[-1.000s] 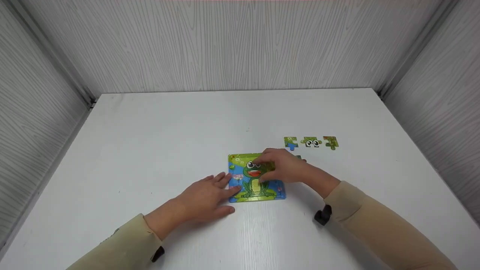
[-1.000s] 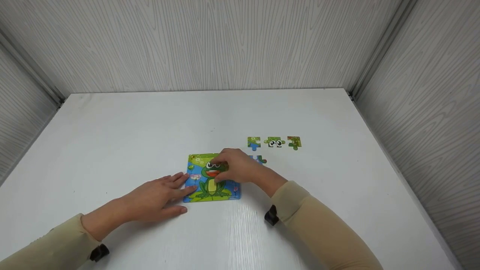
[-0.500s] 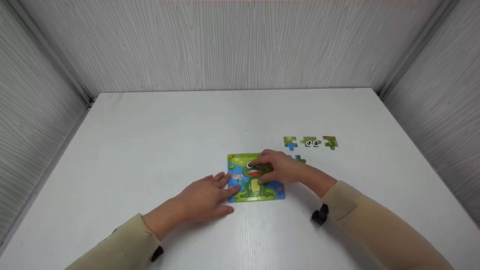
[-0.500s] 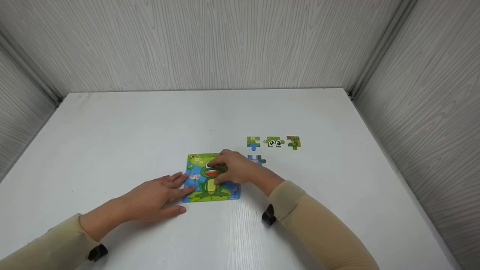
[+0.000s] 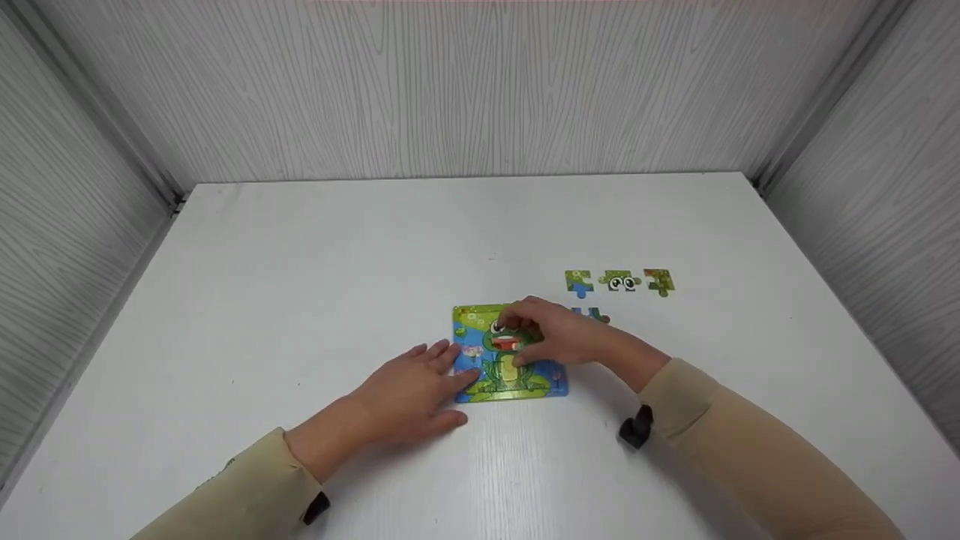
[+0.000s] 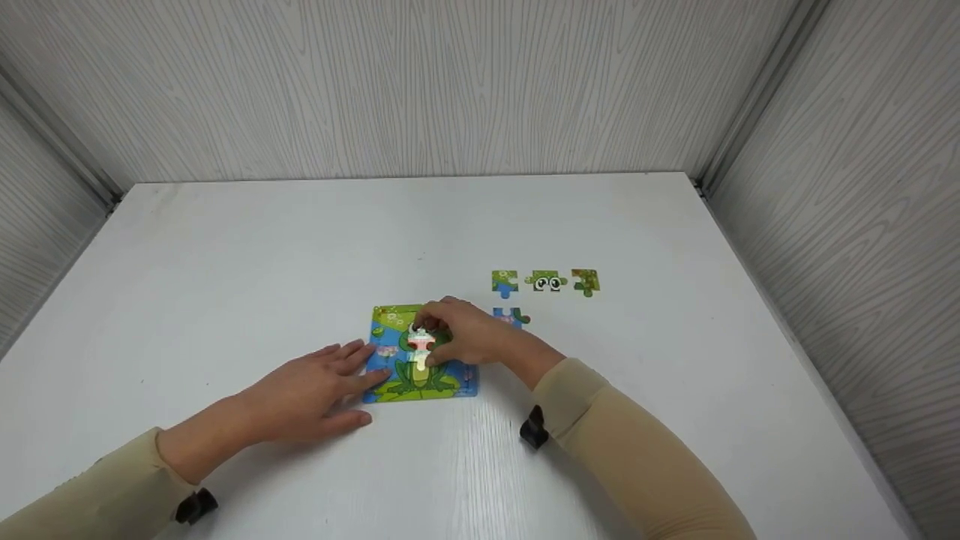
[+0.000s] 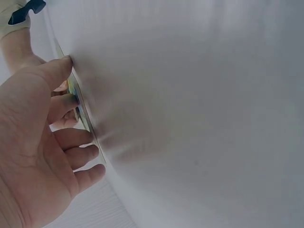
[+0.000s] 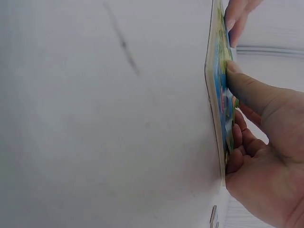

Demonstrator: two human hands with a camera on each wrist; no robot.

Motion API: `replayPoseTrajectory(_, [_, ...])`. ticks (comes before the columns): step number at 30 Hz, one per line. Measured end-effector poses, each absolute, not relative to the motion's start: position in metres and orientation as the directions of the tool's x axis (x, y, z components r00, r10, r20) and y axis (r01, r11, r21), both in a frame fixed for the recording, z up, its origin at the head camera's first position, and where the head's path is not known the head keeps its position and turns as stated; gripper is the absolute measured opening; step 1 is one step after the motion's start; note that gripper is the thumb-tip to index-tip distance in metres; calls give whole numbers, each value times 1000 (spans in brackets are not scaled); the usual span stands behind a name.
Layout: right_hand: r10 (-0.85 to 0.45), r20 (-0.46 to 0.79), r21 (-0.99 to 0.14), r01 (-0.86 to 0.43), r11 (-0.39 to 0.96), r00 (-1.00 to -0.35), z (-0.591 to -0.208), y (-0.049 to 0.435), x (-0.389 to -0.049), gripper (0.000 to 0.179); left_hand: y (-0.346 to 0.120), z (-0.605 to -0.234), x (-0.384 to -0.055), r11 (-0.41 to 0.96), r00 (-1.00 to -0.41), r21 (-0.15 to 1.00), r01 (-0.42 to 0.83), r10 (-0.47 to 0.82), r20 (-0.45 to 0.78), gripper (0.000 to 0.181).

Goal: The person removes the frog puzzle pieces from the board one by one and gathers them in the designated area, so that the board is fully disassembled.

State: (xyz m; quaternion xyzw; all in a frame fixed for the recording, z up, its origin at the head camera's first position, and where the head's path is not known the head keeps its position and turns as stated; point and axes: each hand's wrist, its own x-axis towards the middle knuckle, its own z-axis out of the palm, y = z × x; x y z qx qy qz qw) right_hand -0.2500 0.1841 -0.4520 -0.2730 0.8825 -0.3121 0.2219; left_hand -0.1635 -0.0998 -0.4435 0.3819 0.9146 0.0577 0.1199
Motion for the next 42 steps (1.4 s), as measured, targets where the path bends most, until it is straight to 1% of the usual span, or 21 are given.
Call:
replayPoseTrajectory(11, [-623, -217, -686, -337, 645, -751, -453, 184, -252, 49, -77, -439, -164, 675, -642, 189, 713, 737, -210, 68])
replayPoseTrajectory(18, [-669, -207, -729, -343, 592, -714, -454, 191, -255, 44, -73, -438, -164, 698, -655, 223, 680, 716, -244, 68])
replayPoseTrajectory(23, [-697, -195, -745, -358, 563, -690, -453, 193, -256, 43, -73, -437, -164, 687, -649, 218, 694, 727, -226, 65])
replayPoseTrajectory(31, [-684, -201, -748, -341, 569, -702, -452, 191, -255, 40, -72, -439, -164, 675, -641, 182, 715, 737, -217, 65])
replayPoseTrajectory(34, [-684, -200, -759, -331, 561, -702, -453, 191, -255, 39, -71, -439, -164, 679, -643, 186, 710, 733, -220, 66])
replayPoseTrajectory(38, [-673, -209, -766, -309, 564, -709, -454, 191, -255, 43, -70, -439, -164, 682, -645, 191, 706, 731, -222, 66])
replayPoseTrajectory(42, [-673, -211, -774, -300, 557, -709, -455, 190, -254, 52, -70, -439, -164, 679, -643, 189, 710, 733, -220, 66])
